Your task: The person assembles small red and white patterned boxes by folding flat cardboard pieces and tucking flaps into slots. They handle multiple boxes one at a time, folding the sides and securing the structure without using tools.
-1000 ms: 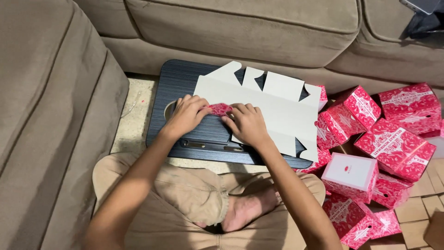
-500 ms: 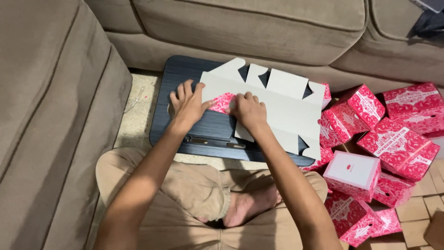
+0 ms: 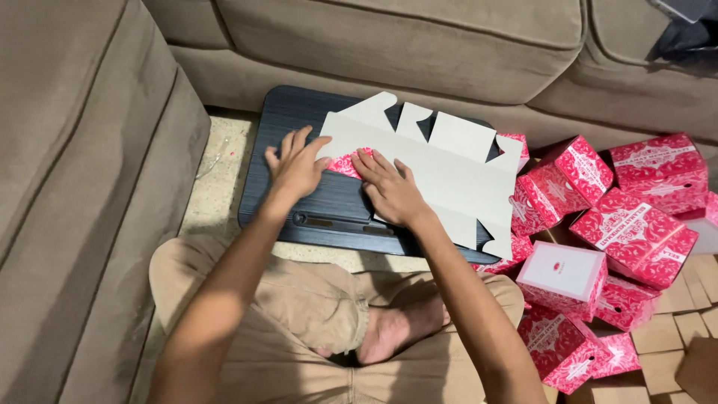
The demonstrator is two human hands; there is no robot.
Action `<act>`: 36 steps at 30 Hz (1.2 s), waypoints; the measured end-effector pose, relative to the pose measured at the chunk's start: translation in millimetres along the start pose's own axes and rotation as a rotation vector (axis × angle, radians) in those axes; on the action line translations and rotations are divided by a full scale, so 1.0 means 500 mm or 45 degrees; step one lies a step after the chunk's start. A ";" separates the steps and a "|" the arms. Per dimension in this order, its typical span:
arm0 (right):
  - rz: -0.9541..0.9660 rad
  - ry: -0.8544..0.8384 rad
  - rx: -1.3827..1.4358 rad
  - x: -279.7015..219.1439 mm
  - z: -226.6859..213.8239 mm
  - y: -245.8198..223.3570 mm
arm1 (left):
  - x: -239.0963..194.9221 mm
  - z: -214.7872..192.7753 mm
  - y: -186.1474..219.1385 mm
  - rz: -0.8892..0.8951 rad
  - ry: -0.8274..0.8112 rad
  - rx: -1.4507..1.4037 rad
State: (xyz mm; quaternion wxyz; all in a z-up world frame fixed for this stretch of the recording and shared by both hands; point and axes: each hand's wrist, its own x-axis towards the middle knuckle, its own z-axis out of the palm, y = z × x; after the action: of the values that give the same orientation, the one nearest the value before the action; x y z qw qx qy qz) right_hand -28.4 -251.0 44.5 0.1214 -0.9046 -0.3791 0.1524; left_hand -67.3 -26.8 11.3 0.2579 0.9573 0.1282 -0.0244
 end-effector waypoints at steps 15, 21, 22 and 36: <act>0.004 0.525 0.408 -0.006 0.008 0.107 | 0.097 0.020 0.135 0.296 0.090 -0.027; 0.269 0.441 0.390 0.027 -0.020 0.178 | 0.175 -0.011 0.133 0.415 -0.466 -0.080; 0.272 0.438 0.395 0.031 -0.031 0.179 | 0.174 -0.026 0.127 0.412 -0.472 -0.077; 0.338 0.188 0.311 0.078 -0.083 0.186 | 0.129 -0.011 0.186 0.503 -0.293 0.179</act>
State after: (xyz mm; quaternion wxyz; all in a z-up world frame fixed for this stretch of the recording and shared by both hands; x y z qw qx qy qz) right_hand 73.1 -290.8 44.4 0.2367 -0.9339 -0.2253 0.1451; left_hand 19.0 -86.4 53.9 0.2032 0.9704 -0.0937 -0.0911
